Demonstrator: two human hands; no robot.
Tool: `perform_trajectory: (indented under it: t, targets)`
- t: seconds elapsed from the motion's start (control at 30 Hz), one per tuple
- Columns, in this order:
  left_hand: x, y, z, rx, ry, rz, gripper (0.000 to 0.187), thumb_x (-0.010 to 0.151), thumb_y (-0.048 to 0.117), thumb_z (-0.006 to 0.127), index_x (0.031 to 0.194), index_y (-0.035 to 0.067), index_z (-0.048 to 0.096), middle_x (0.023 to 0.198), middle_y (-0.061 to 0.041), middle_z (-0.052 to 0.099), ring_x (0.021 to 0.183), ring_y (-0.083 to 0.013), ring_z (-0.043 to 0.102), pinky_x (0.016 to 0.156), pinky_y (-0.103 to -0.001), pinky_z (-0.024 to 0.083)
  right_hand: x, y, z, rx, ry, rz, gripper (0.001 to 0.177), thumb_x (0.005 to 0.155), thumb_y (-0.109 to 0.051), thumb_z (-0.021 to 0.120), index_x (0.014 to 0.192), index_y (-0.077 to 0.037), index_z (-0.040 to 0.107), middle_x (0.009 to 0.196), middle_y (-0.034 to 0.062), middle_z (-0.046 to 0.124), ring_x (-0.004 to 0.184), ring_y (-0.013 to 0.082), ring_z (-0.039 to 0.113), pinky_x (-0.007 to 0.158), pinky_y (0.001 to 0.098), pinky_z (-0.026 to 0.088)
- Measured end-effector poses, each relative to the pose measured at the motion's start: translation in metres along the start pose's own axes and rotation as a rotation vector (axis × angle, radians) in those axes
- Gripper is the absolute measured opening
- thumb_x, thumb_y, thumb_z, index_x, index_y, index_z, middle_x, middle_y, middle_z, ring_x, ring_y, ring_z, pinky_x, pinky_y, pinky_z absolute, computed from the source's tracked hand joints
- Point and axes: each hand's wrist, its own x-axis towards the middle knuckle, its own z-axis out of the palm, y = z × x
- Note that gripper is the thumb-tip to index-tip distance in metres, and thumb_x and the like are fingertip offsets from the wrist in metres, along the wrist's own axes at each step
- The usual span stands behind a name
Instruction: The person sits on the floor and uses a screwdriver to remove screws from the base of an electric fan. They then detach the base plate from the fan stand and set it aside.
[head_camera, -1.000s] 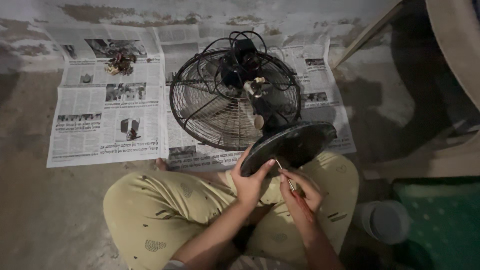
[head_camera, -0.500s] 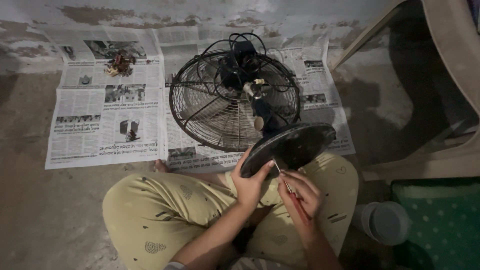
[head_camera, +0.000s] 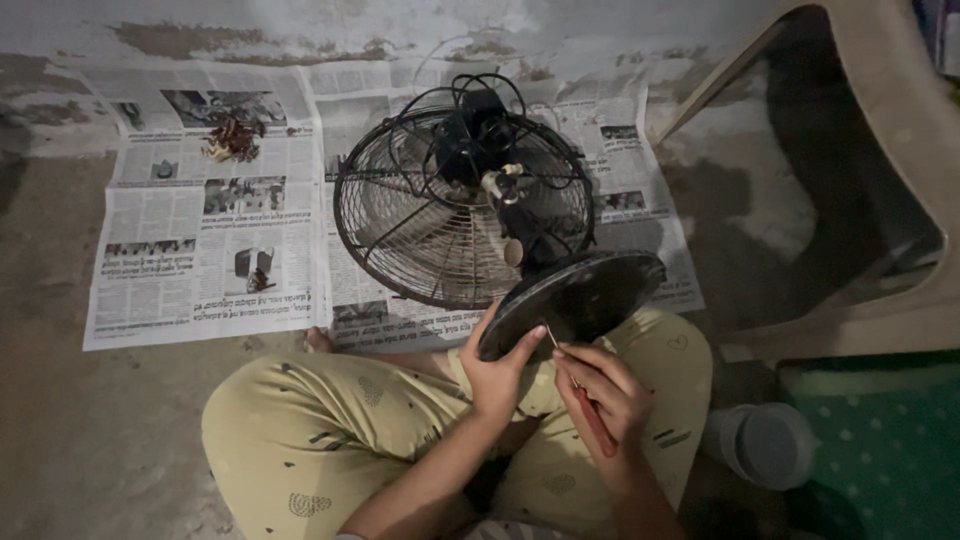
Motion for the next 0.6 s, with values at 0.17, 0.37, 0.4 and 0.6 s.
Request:
perform_trajectory:
  t: [0.17, 0.37, 0.4, 0.6]
  targets:
    - [0.002, -0.001, 0.0, 0.008, 0.014, -0.01, 0.057, 0.079, 0.0, 0.086, 0.131, -0.008, 0.065, 0.115, -0.012, 0.076, 0.102, -0.0159, 0.071, 0.093, -0.029, 0.057, -0.007, 0.007, 0.003, 0.072, -0.051, 0.183, 0.022, 0.082, 0.002, 0.081, 0.103, -0.002, 0.079, 0.107, 0.0121, 0.076, 0.089, 0.02, 0.076, 0.074, 0.0283, 0.061]
    - [0.0, 0.0, -0.001, 0.004, -0.001, -0.012, 0.057, 0.079, 0.0, 0.086, 0.132, -0.008, 0.065, 0.116, -0.012, 0.076, 0.102, -0.0157, 0.071, 0.094, -0.029, 0.056, -0.014, 0.015, 0.027, 0.156, 0.09, 0.182, 0.018, 0.086, 0.005, 0.078, 0.103, 0.0, 0.073, 0.108, 0.0141, 0.074, 0.098, 0.024, 0.074, 0.084, 0.0318, 0.061]
    - [0.0, 0.0, -0.001, 0.024, -0.005, 0.007, 0.057, 0.079, 0.0, 0.086, 0.132, -0.008, 0.065, 0.115, -0.012, 0.076, 0.102, -0.0155, 0.071, 0.094, -0.029, 0.056, -0.015, 0.015, 0.029, 0.1, 0.106, 0.178, 0.016, 0.087, 0.006, 0.077, 0.101, 0.0, 0.073, 0.106, 0.014, 0.075, 0.098, 0.0243, 0.074, 0.085, 0.0326, 0.06]
    - [0.0, -0.005, -0.003, -0.009, -0.019, 0.006, 0.052, 0.081, 0.0, 0.086, 0.129, -0.008, 0.067, 0.112, -0.012, 0.077, 0.099, -0.0155, 0.071, 0.092, -0.029, 0.056, -0.016, 0.009, 0.04, 0.367, 0.198, 0.215, 0.01, 0.094, 0.011, 0.068, 0.099, 0.003, 0.066, 0.111, 0.014, 0.075, 0.104, 0.0232, 0.074, 0.091, 0.0329, 0.062]
